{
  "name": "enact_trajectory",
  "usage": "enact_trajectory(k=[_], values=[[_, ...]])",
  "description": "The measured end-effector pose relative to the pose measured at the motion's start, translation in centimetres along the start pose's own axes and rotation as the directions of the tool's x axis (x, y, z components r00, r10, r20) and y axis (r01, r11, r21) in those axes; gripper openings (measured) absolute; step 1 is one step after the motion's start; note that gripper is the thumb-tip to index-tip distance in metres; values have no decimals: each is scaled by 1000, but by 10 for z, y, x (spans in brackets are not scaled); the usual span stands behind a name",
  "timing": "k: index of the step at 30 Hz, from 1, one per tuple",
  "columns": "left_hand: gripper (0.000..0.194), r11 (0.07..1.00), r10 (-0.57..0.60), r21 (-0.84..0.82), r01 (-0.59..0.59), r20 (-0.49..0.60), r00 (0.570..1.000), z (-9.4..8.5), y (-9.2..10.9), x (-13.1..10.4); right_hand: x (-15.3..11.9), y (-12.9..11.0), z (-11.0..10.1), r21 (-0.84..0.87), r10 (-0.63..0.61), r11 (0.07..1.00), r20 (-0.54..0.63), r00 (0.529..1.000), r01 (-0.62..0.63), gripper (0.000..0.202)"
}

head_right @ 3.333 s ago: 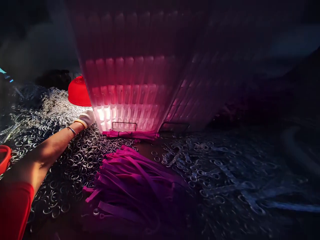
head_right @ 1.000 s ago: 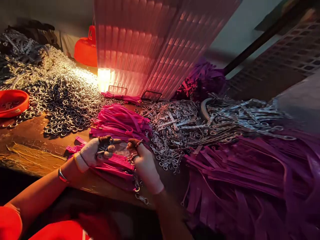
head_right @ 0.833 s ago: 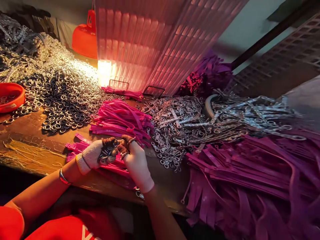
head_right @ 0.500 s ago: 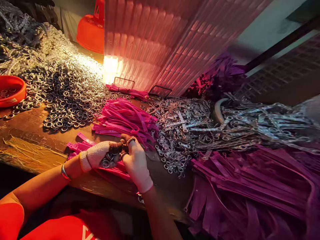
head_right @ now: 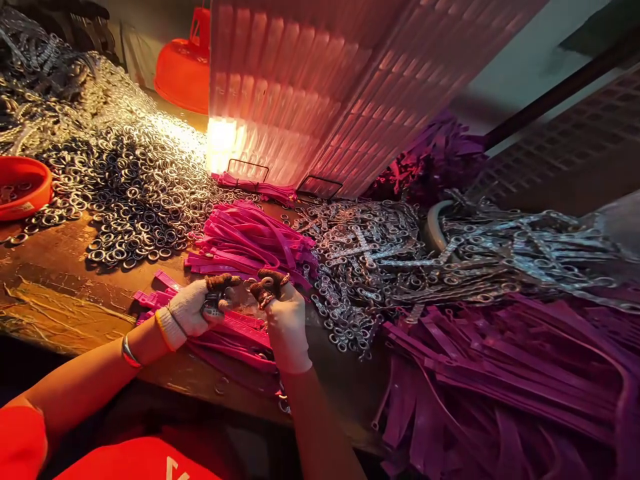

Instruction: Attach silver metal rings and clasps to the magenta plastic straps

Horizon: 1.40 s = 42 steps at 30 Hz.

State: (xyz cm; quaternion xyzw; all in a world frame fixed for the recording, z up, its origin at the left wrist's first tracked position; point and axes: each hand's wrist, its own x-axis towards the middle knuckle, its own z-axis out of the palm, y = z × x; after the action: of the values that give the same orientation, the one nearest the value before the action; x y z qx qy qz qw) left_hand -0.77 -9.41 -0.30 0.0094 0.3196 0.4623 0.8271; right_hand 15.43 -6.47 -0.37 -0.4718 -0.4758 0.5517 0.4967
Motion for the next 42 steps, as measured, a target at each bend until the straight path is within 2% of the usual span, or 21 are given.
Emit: enact_trajectory(k=[4, 7, 11, 14, 16, 19, 21, 24, 26, 27, 28, 30, 33, 35, 38, 40, 41, 42], values=[[19, 938, 162, 305, -165, 37, 986, 7, -12, 0, -8, 4, 6, -28, -60, 998, -26, 998, 60, 32], [19, 895, 220, 387, -222, 50, 974, 4, -19, -1, -17, 4, 4, -114, -104, 988, 0, 995, 103, 31], [22, 913, 67, 401, -78, 42, 997, 0, -20, -6, -29, -4, -9, -202, -58, 975, 169, 984, 93, 37], [25, 864, -48, 503, 6, 71, 996, 0, -24, -10, -35, -11, -17, -281, 26, 956, 367, 930, 84, 38], [28, 824, -89, 566, 25, 85, 992, 0, -28, -11, -38, -13, -20, -348, 1, 921, 446, 895, 173, 30], [32, 771, -44, 636, -29, 99, 994, -3, -33, -12, -41, -12, -26, -503, -110, 789, 450, 886, 353, 21], [37, 709, 27, 698, -103, 119, 992, -5, -33, -13, -43, -12, -32, -631, -121, 663, 441, 889, 403, 19], [44, 557, 65, 806, -202, 200, 978, -4, -28, -18, -45, -17, -39, -775, -37, 475, 455, 890, 416, 14], [49, 446, 9, 863, -238, 262, 965, -1, -25, -23, -47, -21, -41, -809, 20, 397, 479, 877, 433, 14], [50, 421, -27, 874, -241, 278, 960, 1, -25, -25, -48, -23, -42, -810, 30, 377, 495, 868, 449, 14], [50, 431, -53, 873, -228, 277, 959, 3, -25, -26, -50, -23, -41, -801, 19, 366, 514, 857, 473, 14], [45, 547, -54, 820, -167, 234, 971, 6, -29, -27, -54, -20, -40, -777, -88, 335, 537, 839, 533, 16], [36, 726, 5, 678, -116, 164, 986, 8, -38, -23, -63, -10, -38, -778, -341, 182, 524, 781, 601, 14], [38, 750, 38, 649, -126, 147, 988, 8, -43, -19, -66, -6, -37, -801, -428, 58, 519, 740, 596, 10], [40, 726, 104, 671, -151, 109, 989, 10, -44, -13, -65, -9, -37, -809, -392, -66, 559, 730, 584, 7], [39, 724, 143, 672, -153, 71, 987, 13, -41, -10, -61, -13, -36, -809, -333, -51, 566, 754, 585, 8], [38, 733, 153, 663, -151, 55, 987, 15, -39, -8, -58, -15, -34, -817, -310, 17, 544, 780, 576, 11], [37, 742, 160, 652, -152, 48, 986, 17, -37, -6, -55, -15, -33, -822, -290, 135, 501, 815, 553, 15]])
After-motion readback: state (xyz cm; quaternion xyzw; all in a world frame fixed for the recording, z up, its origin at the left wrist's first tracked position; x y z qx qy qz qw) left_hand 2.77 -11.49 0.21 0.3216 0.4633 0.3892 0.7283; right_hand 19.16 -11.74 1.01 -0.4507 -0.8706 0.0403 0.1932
